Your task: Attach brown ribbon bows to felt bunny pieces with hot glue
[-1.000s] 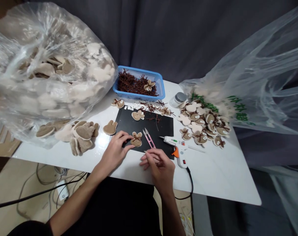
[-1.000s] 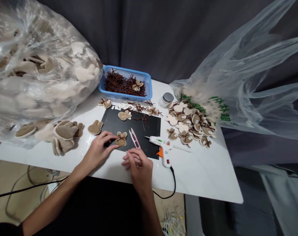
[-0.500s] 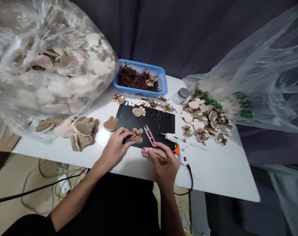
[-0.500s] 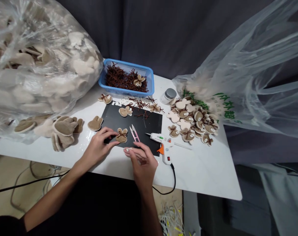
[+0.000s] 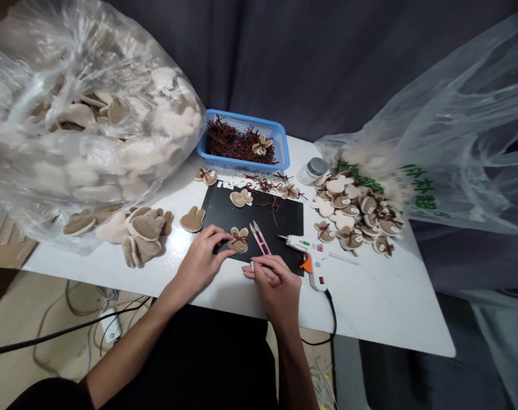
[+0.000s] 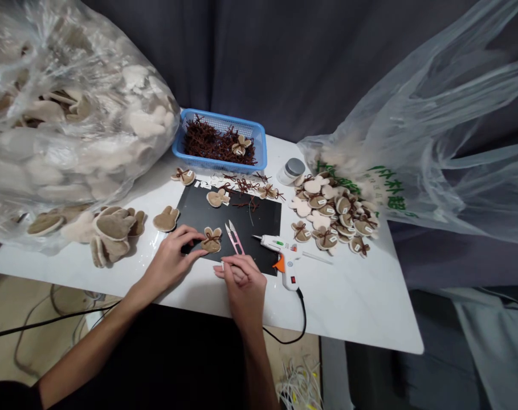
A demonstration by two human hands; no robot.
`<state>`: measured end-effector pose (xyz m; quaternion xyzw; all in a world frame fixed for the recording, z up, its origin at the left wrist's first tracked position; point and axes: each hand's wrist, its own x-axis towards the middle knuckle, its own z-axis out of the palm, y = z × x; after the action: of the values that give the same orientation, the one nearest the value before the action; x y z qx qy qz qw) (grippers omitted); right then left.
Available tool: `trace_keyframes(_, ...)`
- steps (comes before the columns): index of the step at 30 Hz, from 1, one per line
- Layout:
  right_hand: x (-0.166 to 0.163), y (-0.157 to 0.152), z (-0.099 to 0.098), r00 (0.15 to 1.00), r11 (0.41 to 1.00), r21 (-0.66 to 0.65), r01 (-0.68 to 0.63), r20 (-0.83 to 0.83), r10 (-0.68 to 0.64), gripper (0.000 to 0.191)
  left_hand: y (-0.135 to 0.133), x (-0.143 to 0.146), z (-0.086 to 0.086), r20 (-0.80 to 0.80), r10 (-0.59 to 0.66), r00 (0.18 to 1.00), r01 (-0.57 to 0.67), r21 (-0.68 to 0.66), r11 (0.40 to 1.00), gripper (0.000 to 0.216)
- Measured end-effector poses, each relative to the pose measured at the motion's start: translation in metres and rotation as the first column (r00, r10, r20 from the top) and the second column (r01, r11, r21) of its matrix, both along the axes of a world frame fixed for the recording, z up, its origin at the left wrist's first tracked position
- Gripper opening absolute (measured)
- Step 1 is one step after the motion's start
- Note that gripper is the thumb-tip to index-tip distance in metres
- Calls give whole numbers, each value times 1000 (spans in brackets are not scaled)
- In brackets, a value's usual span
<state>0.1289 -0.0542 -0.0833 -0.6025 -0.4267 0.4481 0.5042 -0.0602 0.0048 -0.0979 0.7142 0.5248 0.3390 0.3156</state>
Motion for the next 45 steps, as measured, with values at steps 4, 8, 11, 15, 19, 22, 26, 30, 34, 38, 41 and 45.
trace_keyframes(4, 1, -4, -9, 1000, 1000, -7, 9, -11, -9, 25, -2, -3, 0, -7, 5, 1000, -5, 10, 1000, 21)
trace_keyframes(8, -4, 1, -13, 993, 998, -62, 28, -115, -36, 27, -2, -5, -1, 0, 18, 1000, -18, 22, 1000, 23)
trace_keyframes(11, -6, 9, -9, 998, 998, 19, 60, -28, -59, 17, -1, -6, -1, 5, 26, 1000, -26, 21, 999, 20)
trace_keyframes(15, -6, 15, -5, 998, 997, 72, 40, 53, -44, 17, -1, -4, 0, 9, 27, 1000, -27, 18, 999, 18)
trace_keyframes(19, -10, 18, -9, 1000, 999, 29, 19, 5, -19, 22, -1, -4, -2, 11, 24, 1000, -24, 13, 1000, 18)
trace_keyframes(22, -14, 21, -14, 997, 999, -25, 33, -65, -35, 27, 0, -4, -4, 25, 27, 999, -27, 11, 1000, 21)
trace_keyframes(26, -16, 28, -17, 991, 997, -67, 42, -123, -50, 37, 1, -4, -6, 33, 31, 999, -32, 24, 999, 26)
trace_keyframes(30, -13, 33, -16, 994, 997, -70, 25, -109, -32, 38, 1, -4, -5, 30, 38, 999, -38, 24, 999, 26)
trace_keyframes(34, -11, 36, -16, 997, 998, -66, 3, -80, -8, 38, 1, -4, -3, 25, 22, 999, -22, 8, 1000, 23)
trace_keyframes(38, -13, 38, -17, 1000, 1000, 17, -14, 26, 14, 32, 1, -4, -3, 15, 20, 1000, -20, -1, 1000, 20)
trace_keyframes(41, -17, 35, -15, 976, 986, 165, 21, 212, -56, 23, 1, -4, -3, 15, 25, 1000, -25, 3, 1000, 20)
trace_keyframes(45, -23, 16, -14, 832, 919, 395, -7, 512, -214, 19, 0, -3, -2, 18, 19, 1000, -19, 10, 1000, 19)
